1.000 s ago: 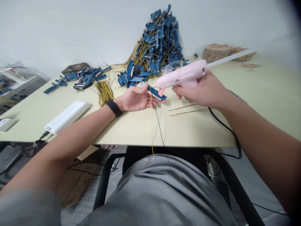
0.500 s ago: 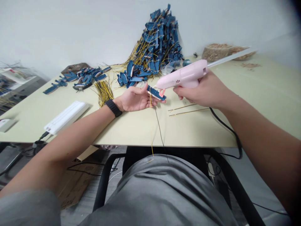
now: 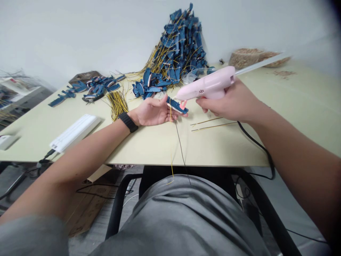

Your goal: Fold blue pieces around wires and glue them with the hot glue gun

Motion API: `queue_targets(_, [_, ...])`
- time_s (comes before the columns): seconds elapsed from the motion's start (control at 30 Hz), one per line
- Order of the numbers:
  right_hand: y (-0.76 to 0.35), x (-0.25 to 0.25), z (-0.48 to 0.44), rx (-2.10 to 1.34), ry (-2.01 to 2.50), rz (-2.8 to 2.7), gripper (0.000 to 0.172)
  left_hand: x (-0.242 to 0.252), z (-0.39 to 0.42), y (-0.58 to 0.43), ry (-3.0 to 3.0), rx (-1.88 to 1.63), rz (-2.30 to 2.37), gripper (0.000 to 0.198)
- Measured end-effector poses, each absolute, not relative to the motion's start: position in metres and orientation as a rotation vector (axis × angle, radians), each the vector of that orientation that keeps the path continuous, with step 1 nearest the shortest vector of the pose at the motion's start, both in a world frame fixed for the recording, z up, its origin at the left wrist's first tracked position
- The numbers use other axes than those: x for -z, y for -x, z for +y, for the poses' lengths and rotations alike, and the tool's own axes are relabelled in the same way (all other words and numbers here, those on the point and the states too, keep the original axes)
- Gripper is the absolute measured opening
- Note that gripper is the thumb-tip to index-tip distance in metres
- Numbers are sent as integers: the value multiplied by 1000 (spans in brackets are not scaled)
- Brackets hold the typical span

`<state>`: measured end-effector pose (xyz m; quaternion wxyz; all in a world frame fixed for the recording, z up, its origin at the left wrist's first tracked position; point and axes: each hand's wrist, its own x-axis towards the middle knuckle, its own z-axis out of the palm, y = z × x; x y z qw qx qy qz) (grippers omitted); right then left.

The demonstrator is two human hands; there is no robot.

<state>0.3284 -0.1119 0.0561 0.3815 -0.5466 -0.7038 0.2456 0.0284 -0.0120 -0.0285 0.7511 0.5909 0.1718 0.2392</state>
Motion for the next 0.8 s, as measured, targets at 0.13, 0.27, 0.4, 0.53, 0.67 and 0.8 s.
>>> queue_targets(0.13, [-332, -54, -111, -609, 1388, -1817, 10, 27, -14, -29, -1289, -542, 413, 48])
queue_targets(0.27, [-335, -53, -110, -629, 1348, -1869, 13, 24, -18, -31, -1291, -543, 408, 47])
queue_targets(0.4, [-327, -61, -115, -675, 1408, -1815, 11, 22, -20, -33, -1296, -559, 395, 49])
queue_targets(0.53, [-318, -70, -122, -659, 1516, -1760, 28, 23, -20, -33, -1320, -561, 402, 51])
queue_targets(0.67, [-318, -72, -123, -684, 1506, -1760, 24, 23, -19, -33, -1345, -549, 398, 53])
queue_targets(0.8, [-321, -68, -121, -679, 1491, -1771, 19, 23, -18, -32, -1351, -538, 383, 60])
